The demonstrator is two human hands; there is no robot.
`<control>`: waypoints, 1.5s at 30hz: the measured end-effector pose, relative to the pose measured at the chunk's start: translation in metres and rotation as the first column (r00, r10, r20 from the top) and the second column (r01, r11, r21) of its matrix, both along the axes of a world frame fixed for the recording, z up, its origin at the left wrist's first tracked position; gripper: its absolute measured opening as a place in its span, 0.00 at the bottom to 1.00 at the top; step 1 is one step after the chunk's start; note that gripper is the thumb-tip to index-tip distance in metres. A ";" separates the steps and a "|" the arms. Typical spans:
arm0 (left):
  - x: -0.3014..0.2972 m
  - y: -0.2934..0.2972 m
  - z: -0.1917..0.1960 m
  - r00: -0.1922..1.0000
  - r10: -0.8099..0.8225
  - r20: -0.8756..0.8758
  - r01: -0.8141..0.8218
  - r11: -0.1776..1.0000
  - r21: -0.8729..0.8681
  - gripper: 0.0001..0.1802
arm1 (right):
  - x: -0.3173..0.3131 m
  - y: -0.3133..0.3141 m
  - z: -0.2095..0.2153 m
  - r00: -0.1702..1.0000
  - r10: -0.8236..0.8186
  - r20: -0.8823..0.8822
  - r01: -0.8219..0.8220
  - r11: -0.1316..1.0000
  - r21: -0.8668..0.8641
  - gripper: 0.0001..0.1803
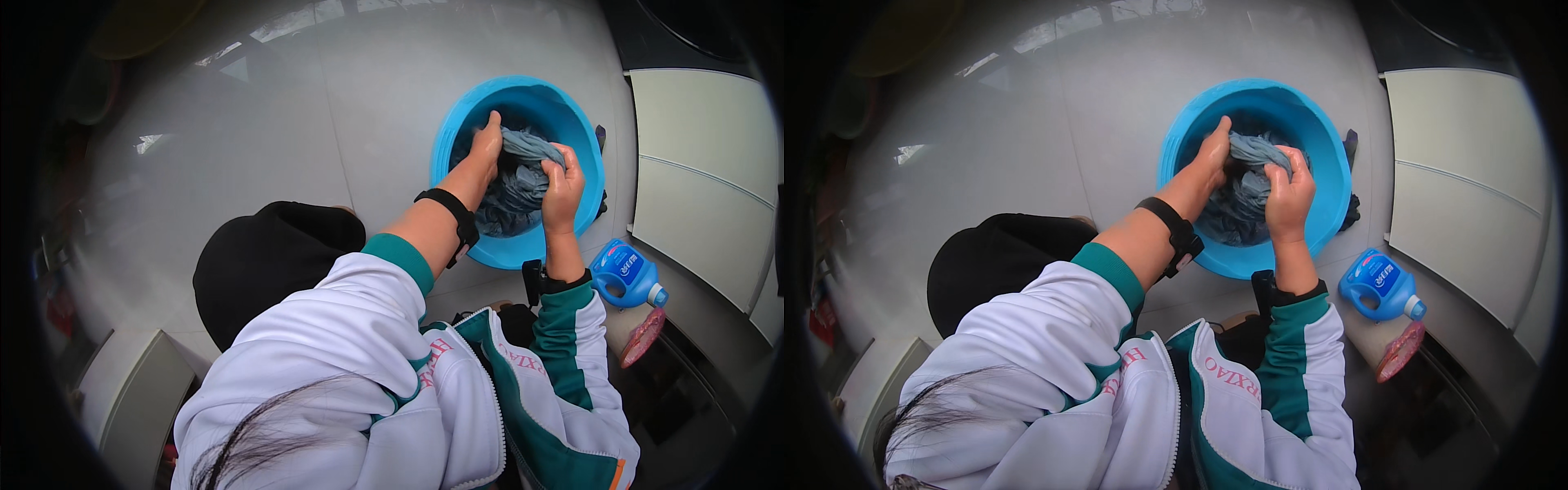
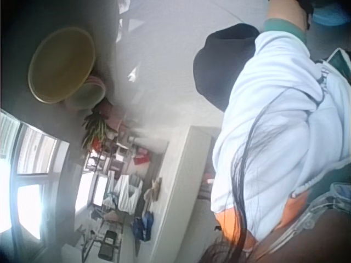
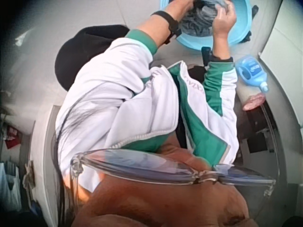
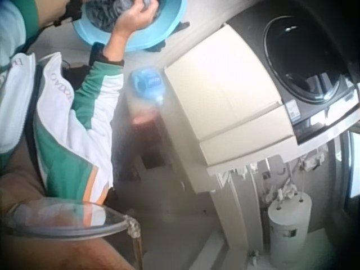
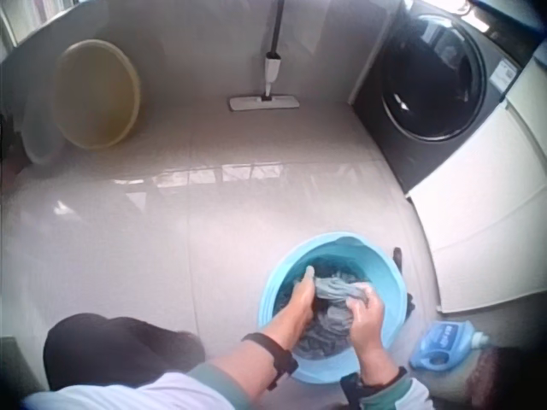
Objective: The person washes a grey garment by hand in a blue basin filled with water. They repeatedly submerge, agitate, and wring the fabric to clean it.
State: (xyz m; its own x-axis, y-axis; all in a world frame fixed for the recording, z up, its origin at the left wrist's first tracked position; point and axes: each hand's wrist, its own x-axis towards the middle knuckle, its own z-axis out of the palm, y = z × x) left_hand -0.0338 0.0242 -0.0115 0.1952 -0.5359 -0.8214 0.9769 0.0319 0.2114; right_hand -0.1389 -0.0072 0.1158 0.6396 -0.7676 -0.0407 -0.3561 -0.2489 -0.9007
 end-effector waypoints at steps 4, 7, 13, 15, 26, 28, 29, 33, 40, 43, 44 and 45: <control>0.004 0.000 0.024 0.999 0.027 -0.031 -0.032 0.984 -0.173 0.21 | 0.012 0.019 0.023 0.991 0.100 0.084 -0.106 0.992 0.066 0.13; 0.006 0.000 0.034 0.999 0.013 -0.029 -0.021 0.961 -0.276 0.16 | 0.028 0.031 0.012 0.994 0.100 -0.041 -0.105 0.979 -0.173 0.18; -0.006 0.012 0.044 0.993 0.023 0.118 -0.018 0.999 -0.044 0.13 | 0.034 0.009 -0.044 0.996 -0.051 -0.070 0.023 0.934 -0.356 0.20; -0.004 0.013 0.047 0.954 -0.106 0.281 0.065 0.986 0.151 0.15 | 0.029 -0.019 -0.063 0.980 -0.088 -0.180 0.011 0.919 -0.394 0.24; -0.001 0.013 0.027 0.897 -0.176 0.405 0.077 0.966 0.249 0.27 | -0.016 -0.049 -0.148 0.745 0.040 -0.666 -0.284 0.923 -0.262 0.27; -0.003 0.013 0.015 0.905 -0.126 0.407 0.033 0.973 0.228 0.26 | -0.013 -0.046 -0.141 0.684 -0.132 -0.717 -0.177 0.924 -0.338 0.26; -0.002 0.013 0.009 0.903 -0.124 0.411 0.034 0.975 0.219 0.26 | -0.010 -0.042 -0.138 0.780 -0.287 -0.557 0.046 0.913 -0.405 0.25; -0.004 0.014 -0.002 0.914 -0.072 0.400 0.014 0.989 0.147 0.25 | -0.004 -0.039 -0.128 0.786 0.223 -0.576 -0.309 0.950 -0.054 0.30; 0.002 0.012 0.004 0.924 -0.239 0.299 0.224 0.971 0.083 0.37 | 0.005 -0.034 -0.100 0.936 -0.168 -0.309 0.179 0.984 0.004 0.22; 0.006 0.010 0.006 0.957 -0.200 0.210 0.189 0.979 0.072 0.40 | 0.000 -0.017 -0.052 0.988 -0.143 -0.058 0.151 0.976 0.157 0.17; 0.007 0.009 0.007 0.965 -0.191 0.179 0.181 0.981 0.070 0.41 | -0.003 -0.005 -0.037 0.993 -0.120 -0.021 0.122 0.987 0.109 0.16; 0.007 0.009 0.008 0.963 -0.161 0.217 0.153 0.987 0.054 0.41 | -0.004 0.006 -0.026 0.996 -0.075 0.052 0.073 0.997 0.032 0.15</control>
State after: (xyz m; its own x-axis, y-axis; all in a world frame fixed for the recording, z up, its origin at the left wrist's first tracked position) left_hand -0.0268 0.0328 -0.0032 0.2893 -0.5448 -0.7871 0.8981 -0.1300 0.4201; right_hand -0.1428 -0.0009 0.0902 0.5828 -0.8120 -0.0322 -0.3245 -0.1962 -0.9253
